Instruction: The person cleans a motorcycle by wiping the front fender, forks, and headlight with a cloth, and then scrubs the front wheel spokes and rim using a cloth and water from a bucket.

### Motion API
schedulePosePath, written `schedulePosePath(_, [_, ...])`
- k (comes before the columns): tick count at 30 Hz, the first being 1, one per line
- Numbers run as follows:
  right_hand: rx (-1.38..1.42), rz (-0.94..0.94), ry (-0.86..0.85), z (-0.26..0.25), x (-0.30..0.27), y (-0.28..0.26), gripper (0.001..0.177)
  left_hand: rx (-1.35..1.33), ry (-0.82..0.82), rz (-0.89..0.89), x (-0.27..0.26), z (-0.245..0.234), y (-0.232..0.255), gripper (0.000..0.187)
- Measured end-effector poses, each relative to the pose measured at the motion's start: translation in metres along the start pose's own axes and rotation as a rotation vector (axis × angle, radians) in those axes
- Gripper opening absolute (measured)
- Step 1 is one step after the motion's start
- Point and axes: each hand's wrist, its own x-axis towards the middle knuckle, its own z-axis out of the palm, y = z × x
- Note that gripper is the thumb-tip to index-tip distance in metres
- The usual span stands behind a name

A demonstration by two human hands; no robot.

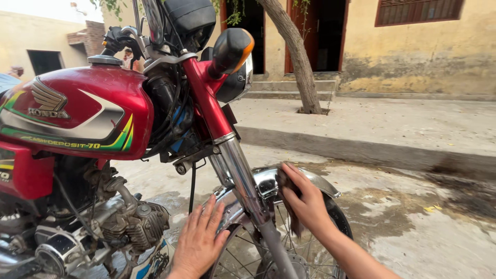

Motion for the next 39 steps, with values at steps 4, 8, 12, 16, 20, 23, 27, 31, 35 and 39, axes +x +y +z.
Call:
schedulePosePath(4, [-0.249, -0.311, -0.069, 0.052, 0.042, 0.012, 0.051, -0.049, -0.032, -0.028, -0.001, 0.005, -0.002, 0.078])
schedulePosePath(8, [-0.416, -0.233, -0.141, 0.073, 0.055, 0.028, 0.04, -0.046, 0.066, 0.04, -0.001, 0.014, -0.007, 0.08])
schedulePosePath(12, [-0.459, -0.224, -0.063, 0.07, 0.049, 0.023, 0.037, -0.08, 0.056, 0.054, 0.0, 0.016, -0.01, 0.081])
schedulePosePath(16, [-0.511, -0.305, 0.053, 0.072, 0.045, 0.016, 0.037, -0.083, -0.18, -0.01, 0.006, 0.01, -0.014, 0.09])
schedulePosePath(20, [-0.512, -0.292, 0.128, 0.075, 0.044, 0.017, 0.035, -0.132, -0.234, -0.019, 0.007, 0.004, -0.021, 0.095])
schedulePosePath(23, [-0.513, -0.279, 0.147, 0.073, 0.046, 0.02, 0.035, -0.218, -0.151, 0.042, 0.008, 0.005, -0.027, 0.095])
schedulePosePath(27, [-0.529, -0.272, 0.172, 0.065, 0.048, 0.024, 0.036, -0.255, -0.06, 0.092, 0.006, 0.006, -0.025, 0.089])
schedulePosePath(31, [-0.546, -0.226, 0.161, 0.06, 0.052, 0.031, 0.038, -0.2, -0.065, 0.018, 0.002, 0.005, -0.02, 0.088])
schedulePosePath(35, [-0.46, 0.032, 0.196, 0.039, 0.064, 0.062, 0.038, -0.15, -0.066, -0.019, -0.002, 0.006, -0.015, 0.089])
schedulePosePath(39, [-0.259, 0.332, 0.203, -0.005, 0.067, 0.131, 0.051, -0.176, -0.07, 0.0, -0.002, 0.009, -0.02, 0.088])
